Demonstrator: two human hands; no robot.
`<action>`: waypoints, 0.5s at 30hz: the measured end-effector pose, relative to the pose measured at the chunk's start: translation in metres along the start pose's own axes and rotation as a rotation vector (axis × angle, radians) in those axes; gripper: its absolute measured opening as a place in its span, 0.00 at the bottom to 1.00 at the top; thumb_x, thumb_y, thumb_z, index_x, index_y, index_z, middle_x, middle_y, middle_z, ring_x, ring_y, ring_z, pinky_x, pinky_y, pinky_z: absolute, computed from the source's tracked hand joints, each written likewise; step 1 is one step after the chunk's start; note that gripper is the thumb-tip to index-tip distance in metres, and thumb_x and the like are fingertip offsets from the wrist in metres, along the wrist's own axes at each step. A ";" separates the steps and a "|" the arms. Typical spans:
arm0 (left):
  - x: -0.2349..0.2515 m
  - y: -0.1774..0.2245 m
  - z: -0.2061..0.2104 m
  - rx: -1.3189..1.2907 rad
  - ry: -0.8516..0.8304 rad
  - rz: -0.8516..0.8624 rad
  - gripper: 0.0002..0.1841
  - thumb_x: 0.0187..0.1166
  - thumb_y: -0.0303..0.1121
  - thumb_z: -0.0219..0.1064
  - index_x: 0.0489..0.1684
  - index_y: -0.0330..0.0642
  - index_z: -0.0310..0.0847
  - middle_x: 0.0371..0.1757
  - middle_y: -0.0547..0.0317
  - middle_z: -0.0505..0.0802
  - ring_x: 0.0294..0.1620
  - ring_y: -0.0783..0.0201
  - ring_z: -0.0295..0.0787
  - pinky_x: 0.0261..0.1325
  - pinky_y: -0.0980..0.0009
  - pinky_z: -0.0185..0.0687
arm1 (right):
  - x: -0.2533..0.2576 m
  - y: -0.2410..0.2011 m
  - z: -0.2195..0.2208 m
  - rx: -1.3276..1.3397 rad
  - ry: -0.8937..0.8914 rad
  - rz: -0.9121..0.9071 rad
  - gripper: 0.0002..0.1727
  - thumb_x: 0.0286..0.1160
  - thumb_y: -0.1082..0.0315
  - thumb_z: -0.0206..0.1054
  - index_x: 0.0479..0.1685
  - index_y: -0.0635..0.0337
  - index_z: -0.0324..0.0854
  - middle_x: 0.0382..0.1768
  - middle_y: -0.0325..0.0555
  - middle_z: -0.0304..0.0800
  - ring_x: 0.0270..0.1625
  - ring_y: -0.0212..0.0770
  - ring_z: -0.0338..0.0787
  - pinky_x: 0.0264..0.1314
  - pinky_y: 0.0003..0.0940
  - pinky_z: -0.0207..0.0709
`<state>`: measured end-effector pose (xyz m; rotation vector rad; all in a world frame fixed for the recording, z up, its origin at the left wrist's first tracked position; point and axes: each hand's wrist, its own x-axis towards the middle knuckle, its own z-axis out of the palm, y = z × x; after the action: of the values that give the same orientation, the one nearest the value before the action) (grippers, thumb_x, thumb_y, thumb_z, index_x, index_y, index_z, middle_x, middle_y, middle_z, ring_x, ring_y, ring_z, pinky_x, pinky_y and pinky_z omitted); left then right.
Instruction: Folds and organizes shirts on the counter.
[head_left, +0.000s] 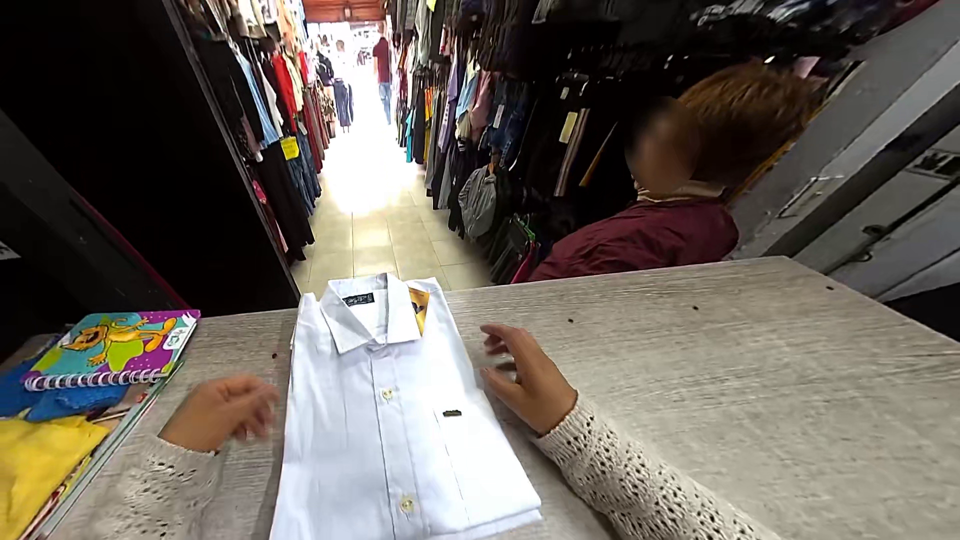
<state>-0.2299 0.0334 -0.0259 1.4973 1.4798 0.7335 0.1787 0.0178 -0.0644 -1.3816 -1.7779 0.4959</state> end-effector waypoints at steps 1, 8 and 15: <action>0.007 0.006 0.008 -0.059 0.215 0.044 0.09 0.88 0.26 0.58 0.51 0.28 0.82 0.31 0.55 0.95 0.27 0.70 0.92 0.31 0.75 0.86 | 0.001 -0.001 0.002 -0.050 0.044 -0.123 0.34 0.72 0.64 0.72 0.78 0.68 0.71 0.72 0.62 0.79 0.70 0.52 0.84 0.66 0.50 0.83; 0.086 0.019 0.038 0.111 0.387 0.065 0.22 0.88 0.40 0.63 0.71 0.30 0.77 0.63 0.36 0.89 0.65 0.45 0.87 0.72 0.44 0.75 | -0.002 -0.043 0.027 -0.114 -0.383 -0.163 0.34 0.89 0.45 0.49 0.81 0.61 0.73 0.85 0.56 0.69 0.90 0.57 0.63 0.88 0.70 0.47; 0.135 0.015 0.045 -0.093 0.475 -0.026 0.18 0.81 0.43 0.71 0.43 0.32 0.88 0.37 0.44 0.92 0.39 0.53 0.88 0.52 0.49 0.82 | 0.115 -0.025 0.009 0.023 -0.046 0.244 0.24 0.88 0.57 0.62 0.65 0.73 0.79 0.63 0.69 0.83 0.63 0.61 0.86 0.68 0.56 0.77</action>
<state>-0.1676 0.1589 -0.0547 1.2823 1.7784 1.1844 0.1482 0.1184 -0.0112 -1.5916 -1.6423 0.6809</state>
